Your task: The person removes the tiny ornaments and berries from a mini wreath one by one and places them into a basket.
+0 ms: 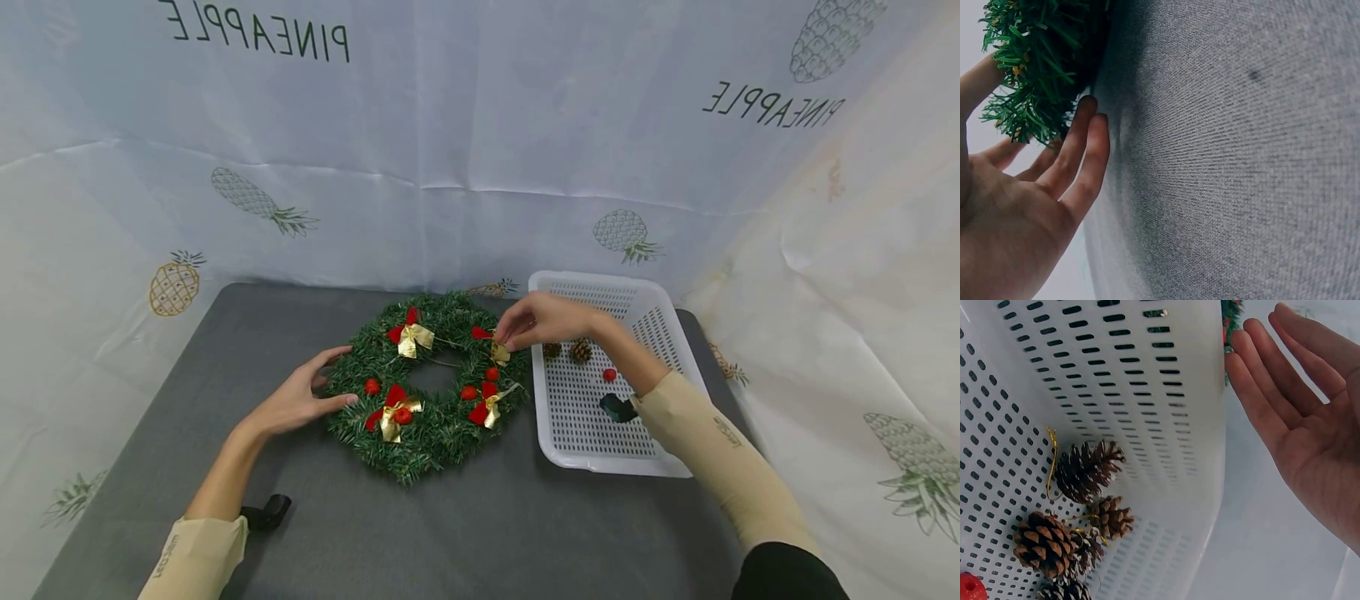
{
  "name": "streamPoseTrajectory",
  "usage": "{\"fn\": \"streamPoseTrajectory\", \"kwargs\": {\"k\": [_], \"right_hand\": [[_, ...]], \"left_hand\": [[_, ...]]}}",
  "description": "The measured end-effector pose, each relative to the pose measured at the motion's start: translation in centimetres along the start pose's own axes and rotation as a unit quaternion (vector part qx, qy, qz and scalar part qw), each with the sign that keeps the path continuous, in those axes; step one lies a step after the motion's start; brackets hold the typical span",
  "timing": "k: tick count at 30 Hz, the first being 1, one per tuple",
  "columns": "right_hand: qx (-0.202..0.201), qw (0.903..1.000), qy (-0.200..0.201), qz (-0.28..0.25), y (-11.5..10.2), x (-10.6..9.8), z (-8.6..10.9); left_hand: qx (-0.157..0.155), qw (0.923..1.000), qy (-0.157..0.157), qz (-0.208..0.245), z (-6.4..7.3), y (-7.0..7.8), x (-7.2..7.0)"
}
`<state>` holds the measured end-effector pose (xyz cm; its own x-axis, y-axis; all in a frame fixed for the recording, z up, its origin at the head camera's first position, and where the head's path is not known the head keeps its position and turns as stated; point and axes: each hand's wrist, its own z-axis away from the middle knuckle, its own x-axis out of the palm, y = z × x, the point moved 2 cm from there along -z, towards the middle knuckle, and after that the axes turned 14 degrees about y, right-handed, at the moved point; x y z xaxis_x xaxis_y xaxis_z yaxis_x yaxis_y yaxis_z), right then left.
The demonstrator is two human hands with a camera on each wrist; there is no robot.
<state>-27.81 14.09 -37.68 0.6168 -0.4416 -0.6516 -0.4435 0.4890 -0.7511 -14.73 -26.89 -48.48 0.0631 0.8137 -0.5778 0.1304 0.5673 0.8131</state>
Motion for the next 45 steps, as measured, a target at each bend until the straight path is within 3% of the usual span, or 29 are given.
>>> {"fn": "streamPoseTrajectory", "kwargs": {"k": [8, 15, 24, 36, 45], "right_hand": [[0.005, 0.9969, -0.077, -0.017, 0.0, 1.6, -1.4], [0.016, 0.9938, -0.109, -0.018, 0.6, 3.0, -2.3], [0.011, 0.9935, -0.103, 0.047, 0.6, 3.7, -2.8], [0.034, 0.9922, -0.087, 0.082, 0.5, 4.4, -2.9], [0.002, 0.9914, -0.087, 0.098, 0.6, 4.2, -3.0]], "left_hand": [[0.002, 1.0000, 0.001, 0.001, 0.0, 0.2, 0.0], [0.003, 1.0000, 0.005, 0.003, 0.2, 0.1, 0.0], [0.001, 1.0000, 0.007, 0.005, 0.2, -0.1, 0.1], [0.002, 1.0000, 0.008, 0.002, 0.3, -0.2, 0.2], [0.002, 1.0000, 0.008, 0.004, 0.2, -0.3, 0.1]]}}
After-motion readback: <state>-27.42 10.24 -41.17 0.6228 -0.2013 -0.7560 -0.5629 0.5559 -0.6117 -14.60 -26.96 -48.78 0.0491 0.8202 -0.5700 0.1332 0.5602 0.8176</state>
